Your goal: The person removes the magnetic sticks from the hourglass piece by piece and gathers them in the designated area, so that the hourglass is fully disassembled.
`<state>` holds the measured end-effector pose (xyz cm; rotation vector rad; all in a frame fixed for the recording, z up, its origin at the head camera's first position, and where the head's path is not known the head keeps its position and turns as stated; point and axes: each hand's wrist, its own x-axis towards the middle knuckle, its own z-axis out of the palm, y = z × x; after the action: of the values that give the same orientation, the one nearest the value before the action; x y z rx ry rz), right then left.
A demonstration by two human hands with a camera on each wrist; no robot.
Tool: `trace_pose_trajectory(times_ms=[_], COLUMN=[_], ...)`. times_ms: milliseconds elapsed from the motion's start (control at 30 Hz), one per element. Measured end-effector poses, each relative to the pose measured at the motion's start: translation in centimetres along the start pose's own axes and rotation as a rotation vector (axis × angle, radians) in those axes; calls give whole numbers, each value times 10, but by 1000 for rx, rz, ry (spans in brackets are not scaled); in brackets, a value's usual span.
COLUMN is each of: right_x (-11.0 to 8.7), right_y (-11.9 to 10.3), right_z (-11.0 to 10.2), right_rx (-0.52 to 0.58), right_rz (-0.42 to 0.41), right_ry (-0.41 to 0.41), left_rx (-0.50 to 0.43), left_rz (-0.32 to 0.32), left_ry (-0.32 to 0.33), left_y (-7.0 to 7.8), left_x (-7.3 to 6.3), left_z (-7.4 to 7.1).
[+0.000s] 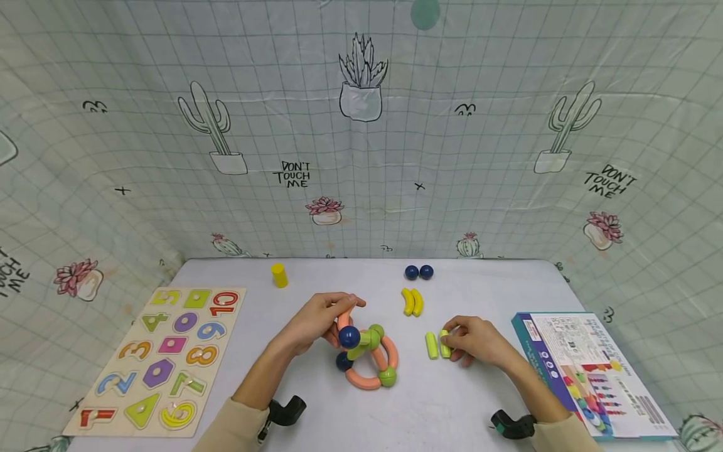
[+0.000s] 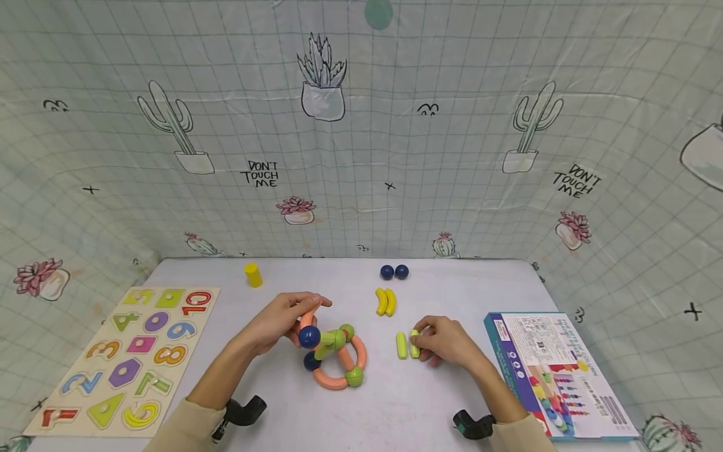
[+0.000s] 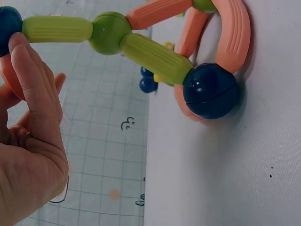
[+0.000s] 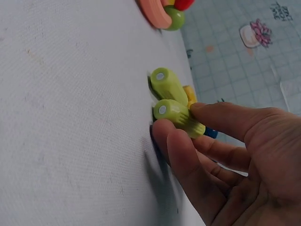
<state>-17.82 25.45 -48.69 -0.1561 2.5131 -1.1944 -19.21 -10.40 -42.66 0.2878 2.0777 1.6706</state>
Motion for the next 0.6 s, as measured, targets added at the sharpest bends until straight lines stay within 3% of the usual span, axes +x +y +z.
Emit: trace_pose_trajectory(times_ms=[600], right_x=[2], right_y=[-3], right_z=[5], right_rx=[27], right_rz=[-11], right_ry=[-31], left_rx=[-5], left_rz=[7], left_ry=[1], left_y=[1], left_x=[0], left_z=[1])
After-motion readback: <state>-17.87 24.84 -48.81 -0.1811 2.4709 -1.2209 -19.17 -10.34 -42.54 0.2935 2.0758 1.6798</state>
